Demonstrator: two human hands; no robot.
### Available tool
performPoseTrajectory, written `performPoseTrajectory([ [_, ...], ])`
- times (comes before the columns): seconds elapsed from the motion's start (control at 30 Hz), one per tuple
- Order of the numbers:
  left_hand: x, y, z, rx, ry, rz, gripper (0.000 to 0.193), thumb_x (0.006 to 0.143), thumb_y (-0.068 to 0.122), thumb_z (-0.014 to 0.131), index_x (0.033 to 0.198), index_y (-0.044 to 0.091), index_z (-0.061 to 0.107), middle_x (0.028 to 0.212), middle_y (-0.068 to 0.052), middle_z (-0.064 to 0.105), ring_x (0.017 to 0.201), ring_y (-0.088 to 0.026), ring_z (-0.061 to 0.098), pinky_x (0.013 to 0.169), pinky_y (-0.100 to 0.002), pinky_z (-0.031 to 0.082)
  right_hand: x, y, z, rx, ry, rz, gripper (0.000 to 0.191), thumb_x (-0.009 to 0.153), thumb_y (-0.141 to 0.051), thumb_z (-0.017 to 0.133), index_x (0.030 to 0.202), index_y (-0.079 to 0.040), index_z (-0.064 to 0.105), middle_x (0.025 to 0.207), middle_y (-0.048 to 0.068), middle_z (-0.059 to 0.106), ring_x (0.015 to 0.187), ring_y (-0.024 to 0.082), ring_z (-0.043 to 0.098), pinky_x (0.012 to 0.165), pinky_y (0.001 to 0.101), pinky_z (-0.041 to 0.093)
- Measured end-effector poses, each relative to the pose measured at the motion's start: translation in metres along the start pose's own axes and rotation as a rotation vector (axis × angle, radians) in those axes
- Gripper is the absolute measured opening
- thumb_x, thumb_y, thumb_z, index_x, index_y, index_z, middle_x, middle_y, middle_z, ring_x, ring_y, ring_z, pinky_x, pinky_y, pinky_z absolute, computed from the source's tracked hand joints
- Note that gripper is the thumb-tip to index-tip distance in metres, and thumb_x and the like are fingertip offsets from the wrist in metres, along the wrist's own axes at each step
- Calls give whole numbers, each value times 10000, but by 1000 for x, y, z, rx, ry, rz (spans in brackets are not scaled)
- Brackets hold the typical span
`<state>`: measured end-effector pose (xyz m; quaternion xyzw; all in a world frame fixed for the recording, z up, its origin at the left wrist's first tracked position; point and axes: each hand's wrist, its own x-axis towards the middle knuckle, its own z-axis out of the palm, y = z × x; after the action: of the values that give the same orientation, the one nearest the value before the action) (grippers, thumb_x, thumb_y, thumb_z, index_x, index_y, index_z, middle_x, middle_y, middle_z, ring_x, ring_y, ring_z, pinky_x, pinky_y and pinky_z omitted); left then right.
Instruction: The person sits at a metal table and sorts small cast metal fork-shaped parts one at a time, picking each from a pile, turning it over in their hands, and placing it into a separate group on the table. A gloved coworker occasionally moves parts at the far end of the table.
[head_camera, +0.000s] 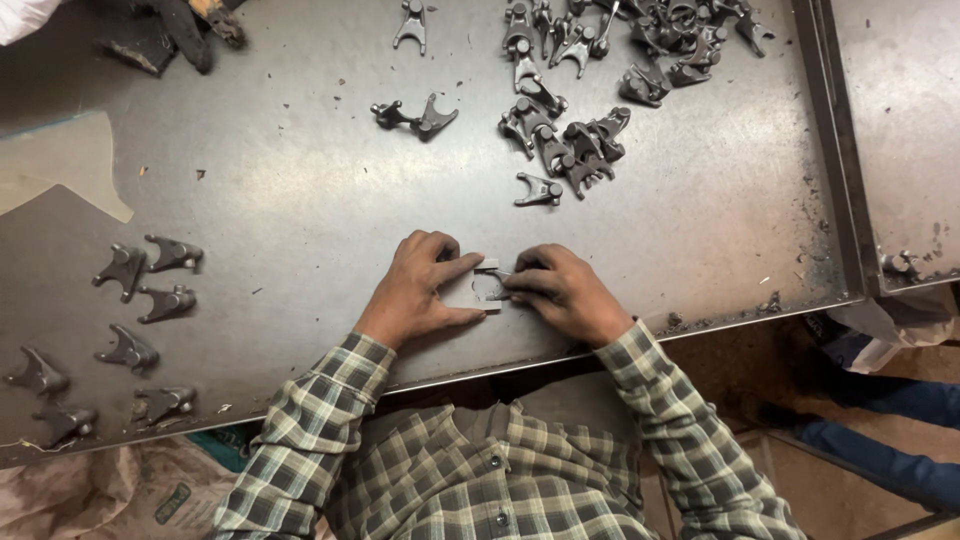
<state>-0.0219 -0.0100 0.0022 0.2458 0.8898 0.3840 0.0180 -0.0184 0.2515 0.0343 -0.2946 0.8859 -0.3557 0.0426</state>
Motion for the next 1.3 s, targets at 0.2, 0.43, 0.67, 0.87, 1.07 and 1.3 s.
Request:
performPoseTrajectory([
  [0.2,-1,-1,2,-25,10,-3,690,608,425,929,1221,157,760,1116,-61,603,1074,-267,532,966,-413,504,-20,17,-15,-44,-53,71,310,792,-54,783,1100,-88,766,1196,125,666,1107,289,660,918,375,588],
  [0.43,0,-3,6,-24,-15,-61,693,580,431,936,1199,169,768,1103,-47,602,1067,-256,532,966,-408,513,-81,59,-118,-388,649,238,455,897,-64,905,1237,-19,607,1300,144,623,1095,309,663,907,364,606],
  [0.67,1,-1,4,0,22,-32,678,587,430,937,1186,157,772,1104,-53,606,1062,-256,541,956,-413,517,2,47,-33,-181,373,286,534,843,-261,856,1326,-103,691,1324,103,673,937,198,668,737,310,586],
  [0.87,1,1,0,-23,16,-48,693,577,426,933,1189,145,770,1087,-51,608,1053,-255,546,942,-407,521,35,39,-5,-190,359,174,328,887,-152,824,1186,-61,724,1150,120,702,961,250,718,832,353,600],
  [1.07,0,0,2,-24,16,-45,703,574,427,936,1192,138,770,1075,-52,605,1052,-252,545,955,-408,513,-13,12,-3,-106,259,147,322,781,-140,847,1078,-58,753,1024,113,722,932,270,691,814,372,576],
  [1.3,1,3,0,-23,-9,-71,700,581,436,931,1206,163,772,1085,-40,611,1062,-244,541,965,-399,513,-10,1,22,-47,194,94,294,801,-139,839,1073,-62,759,1071,118,718,986,288,683,837,390,568],
])
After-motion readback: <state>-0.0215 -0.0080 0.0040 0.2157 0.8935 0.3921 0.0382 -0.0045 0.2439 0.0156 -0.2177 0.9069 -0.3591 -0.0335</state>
